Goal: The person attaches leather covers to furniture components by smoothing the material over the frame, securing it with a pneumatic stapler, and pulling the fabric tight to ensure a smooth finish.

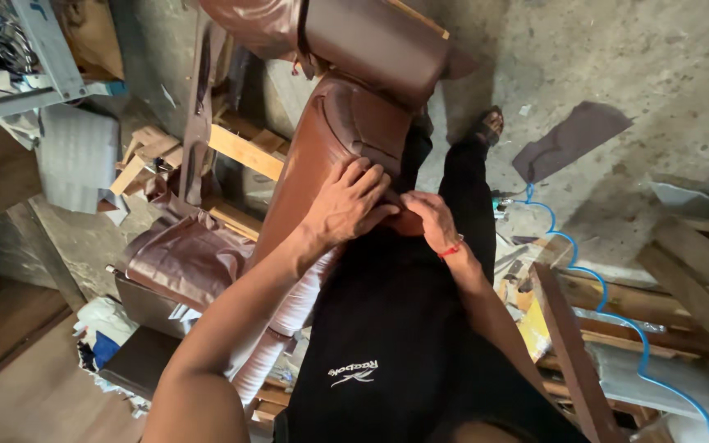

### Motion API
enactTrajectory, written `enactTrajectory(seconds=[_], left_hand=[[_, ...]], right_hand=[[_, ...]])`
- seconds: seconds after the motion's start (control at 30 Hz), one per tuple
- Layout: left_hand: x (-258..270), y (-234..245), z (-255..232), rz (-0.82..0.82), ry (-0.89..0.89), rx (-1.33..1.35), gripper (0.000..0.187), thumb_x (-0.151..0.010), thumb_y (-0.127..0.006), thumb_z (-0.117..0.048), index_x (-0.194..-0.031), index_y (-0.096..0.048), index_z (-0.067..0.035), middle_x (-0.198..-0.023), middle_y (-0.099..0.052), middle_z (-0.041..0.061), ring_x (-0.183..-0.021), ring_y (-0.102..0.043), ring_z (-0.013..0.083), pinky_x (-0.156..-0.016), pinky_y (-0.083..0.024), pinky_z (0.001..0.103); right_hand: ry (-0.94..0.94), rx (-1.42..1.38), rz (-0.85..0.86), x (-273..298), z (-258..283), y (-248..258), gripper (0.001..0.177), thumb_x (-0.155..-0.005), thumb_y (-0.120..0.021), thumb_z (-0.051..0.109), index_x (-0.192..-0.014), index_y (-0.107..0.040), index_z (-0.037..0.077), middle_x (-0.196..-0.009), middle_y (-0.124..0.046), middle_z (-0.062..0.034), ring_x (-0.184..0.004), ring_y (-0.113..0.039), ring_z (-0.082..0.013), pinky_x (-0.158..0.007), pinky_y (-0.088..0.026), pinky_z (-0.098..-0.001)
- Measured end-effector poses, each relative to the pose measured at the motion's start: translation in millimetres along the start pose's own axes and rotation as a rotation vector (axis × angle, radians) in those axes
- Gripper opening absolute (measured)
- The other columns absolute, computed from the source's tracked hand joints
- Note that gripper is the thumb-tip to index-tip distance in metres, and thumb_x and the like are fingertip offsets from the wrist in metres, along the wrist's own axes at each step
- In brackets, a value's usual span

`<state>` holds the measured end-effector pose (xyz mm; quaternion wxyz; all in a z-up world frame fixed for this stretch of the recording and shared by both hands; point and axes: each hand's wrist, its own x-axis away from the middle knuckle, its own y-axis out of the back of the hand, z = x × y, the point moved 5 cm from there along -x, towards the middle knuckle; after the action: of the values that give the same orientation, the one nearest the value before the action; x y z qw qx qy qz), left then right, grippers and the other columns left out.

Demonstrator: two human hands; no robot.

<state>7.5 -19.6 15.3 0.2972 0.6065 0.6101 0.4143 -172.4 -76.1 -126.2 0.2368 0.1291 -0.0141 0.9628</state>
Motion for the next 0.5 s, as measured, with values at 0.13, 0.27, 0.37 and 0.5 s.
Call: enactTrajectory(seconds=[0.13, 0.27, 0.37, 0.5], left_hand=[[-2, 11, 2, -0.079, -0.034, 0.022, 0.045, -0.092, -0.074, -0.038, -0.115, -0.066, -0.001, -0.121, -0.064, 0.015, -0.117, -0.059, 0.0367, -0.11, -0.043, 0.051], [12, 41, 47, -0.205, 0.067, 0.237, 0.04, -0.095, -0.076, -0.029, -0.121, -0.067, -0.001, -0.122, -0.064, 0.016, -0.117, -0.061, 0.0379, -0.106, -0.048, 0.048], [16, 38, 76, -0.222, 0.189, 0.363, 0.035, -0.096, -0.078, -0.024, -0.12, -0.067, -0.001, -0.122, -0.064, 0.017, -0.116, -0.061, 0.0396, -0.103, -0.051, 0.046], [18, 27, 86, -0.269, 0.097, 0.336, 0.033, -0.096, -0.076, -0.023, -0.12, -0.067, -0.002, -0.124, -0.063, 0.017, -0.122, -0.06, 0.0411, -0.108, -0.05, 0.045]], right_hand=[[-0.023, 0.061, 0.09, 0, -16, 1, 0.024, -0.106, -0.056, 0.017, -0.111, -0.072, 0.0, -0.107, -0.074, -0.0148, -0.096, -0.072, -0.032, -0.083, -0.055, -0.0366], [0.516, 0.455, -0.15, -9, 17, 1, 0.02, -0.109, -0.06, 0.015, -0.111, -0.071, -0.001, -0.102, -0.07, -0.021, -0.088, -0.066, -0.0347, -0.075, -0.053, -0.0399], [0.148, 0.303, -0.084, -7, 22, 11, 0.024, -0.106, -0.06, 0.019, -0.096, -0.065, -0.002, -0.078, -0.06, -0.0198, -0.068, -0.059, -0.0343, -0.06, -0.043, -0.0413], [-0.077, 0.212, -0.053, -15, 36, 12, 0.03, -0.106, -0.055, 0.021, -0.085, -0.059, 0.0, -0.065, -0.052, -0.0176, -0.054, -0.053, -0.0346, -0.052, -0.037, -0.0422]])
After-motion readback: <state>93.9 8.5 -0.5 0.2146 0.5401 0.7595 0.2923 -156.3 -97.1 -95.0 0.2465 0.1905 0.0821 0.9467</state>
